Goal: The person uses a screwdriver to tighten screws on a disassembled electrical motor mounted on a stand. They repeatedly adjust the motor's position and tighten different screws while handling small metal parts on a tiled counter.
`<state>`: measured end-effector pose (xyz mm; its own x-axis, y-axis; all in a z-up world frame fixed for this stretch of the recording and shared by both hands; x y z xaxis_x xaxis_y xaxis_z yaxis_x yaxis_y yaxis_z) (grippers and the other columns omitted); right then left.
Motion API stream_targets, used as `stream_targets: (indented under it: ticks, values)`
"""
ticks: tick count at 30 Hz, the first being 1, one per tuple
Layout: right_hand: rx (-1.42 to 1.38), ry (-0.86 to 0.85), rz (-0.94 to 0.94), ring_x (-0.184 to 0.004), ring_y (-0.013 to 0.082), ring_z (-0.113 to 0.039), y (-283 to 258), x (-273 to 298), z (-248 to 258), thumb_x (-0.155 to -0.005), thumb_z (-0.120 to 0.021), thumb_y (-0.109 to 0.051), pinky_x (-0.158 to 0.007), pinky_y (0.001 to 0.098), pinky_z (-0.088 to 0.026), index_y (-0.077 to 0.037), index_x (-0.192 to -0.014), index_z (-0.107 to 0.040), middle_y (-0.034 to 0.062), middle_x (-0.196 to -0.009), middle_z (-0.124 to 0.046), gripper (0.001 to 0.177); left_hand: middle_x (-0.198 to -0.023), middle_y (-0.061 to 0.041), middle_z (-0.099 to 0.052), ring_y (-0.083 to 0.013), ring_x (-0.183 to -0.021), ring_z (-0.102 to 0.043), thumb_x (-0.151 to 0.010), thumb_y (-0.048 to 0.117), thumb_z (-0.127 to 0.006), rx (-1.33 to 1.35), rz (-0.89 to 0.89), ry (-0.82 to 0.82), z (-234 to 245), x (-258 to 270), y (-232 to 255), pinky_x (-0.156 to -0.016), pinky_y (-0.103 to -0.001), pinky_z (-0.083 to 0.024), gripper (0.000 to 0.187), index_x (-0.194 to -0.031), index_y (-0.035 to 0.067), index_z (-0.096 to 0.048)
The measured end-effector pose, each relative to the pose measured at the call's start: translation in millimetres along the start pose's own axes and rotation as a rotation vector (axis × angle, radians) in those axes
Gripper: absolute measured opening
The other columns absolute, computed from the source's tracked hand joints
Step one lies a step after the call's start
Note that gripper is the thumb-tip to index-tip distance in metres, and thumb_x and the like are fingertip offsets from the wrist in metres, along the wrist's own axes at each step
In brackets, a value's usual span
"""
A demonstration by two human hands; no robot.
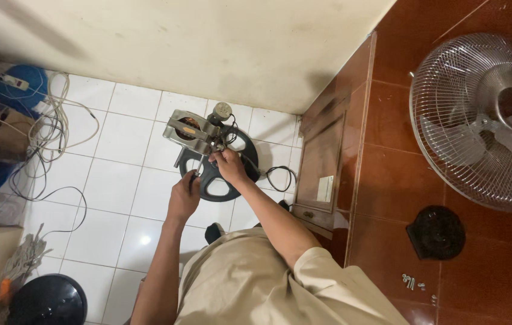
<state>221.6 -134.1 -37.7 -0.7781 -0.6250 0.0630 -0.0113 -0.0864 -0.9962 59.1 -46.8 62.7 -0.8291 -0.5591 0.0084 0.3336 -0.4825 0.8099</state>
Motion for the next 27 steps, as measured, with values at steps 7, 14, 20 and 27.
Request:
stream_targets:
  ticks: [7,14,20,27]
  values:
    - [0.063,0.012,0.016,-0.076,0.0148,-0.071,-12,6,-1,-0.110,-0.052,-0.026,-0.068,0.0295,-0.055,-0.001,-0.090,-0.066,0.0066,-0.080,-0.073,0.035,-0.100,-0.024,-0.073,-0.0430,-0.083,-0.071,-0.097,0.017,-0.065,-0.241,-0.055,0.138,9,11,30,-0.070,-0.048,-0.057,0.034,-0.125,-0.001,-0.067]
    - [-0.008,0.007,-0.023,-0.072,0.0140,-0.068,-17,8,0,-0.106,-0.055,-0.026,-0.064,0.0297,-0.054,-0.001,-0.088,-0.064,0.0068,-0.077,-0.070,0.033,-0.100,-0.025,-0.072,-0.0450,-0.079,-0.069,-0.099,0.023,-0.065,-0.310,-0.026,0.118,-4,12,19,-0.065,-0.051,-0.055,0.033,-0.124,0.002,-0.062]
    - [0.002,0.010,0.016,-0.069,0.0148,-0.068,-13,7,-4,-0.104,-0.056,-0.024,-0.063,0.0303,-0.054,0.001,-0.083,-0.063,0.0079,-0.075,-0.070,0.033,-0.090,-0.023,-0.073,-0.0439,-0.076,-0.070,-0.095,0.037,-0.069,-0.484,0.120,0.035,-6,0,-1,-0.064,-0.052,-0.056,0.040,-0.103,0.000,-0.057]
    - [0.023,0.045,-0.049,-0.067,0.0153,-0.069,-3,2,-6,-0.103,-0.057,-0.023,-0.063,0.0301,-0.054,0.001,-0.080,-0.064,0.0086,-0.073,-0.071,0.035,-0.077,-0.024,-0.071,-0.0456,-0.075,-0.070,-0.092,0.039,-0.072,-0.329,0.218,0.002,-10,-16,-14,-0.064,-0.053,-0.055,0.039,-0.089,0.000,-0.065]
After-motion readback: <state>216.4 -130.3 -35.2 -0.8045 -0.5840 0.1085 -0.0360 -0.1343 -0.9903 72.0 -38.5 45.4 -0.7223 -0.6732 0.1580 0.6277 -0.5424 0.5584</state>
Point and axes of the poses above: each hand's wrist, its own x-axis away from the middle knuckle, its own z-axis out of the back of the hand, y = z × x, the point moved 7 cm from there along -x, towards the middle knuckle
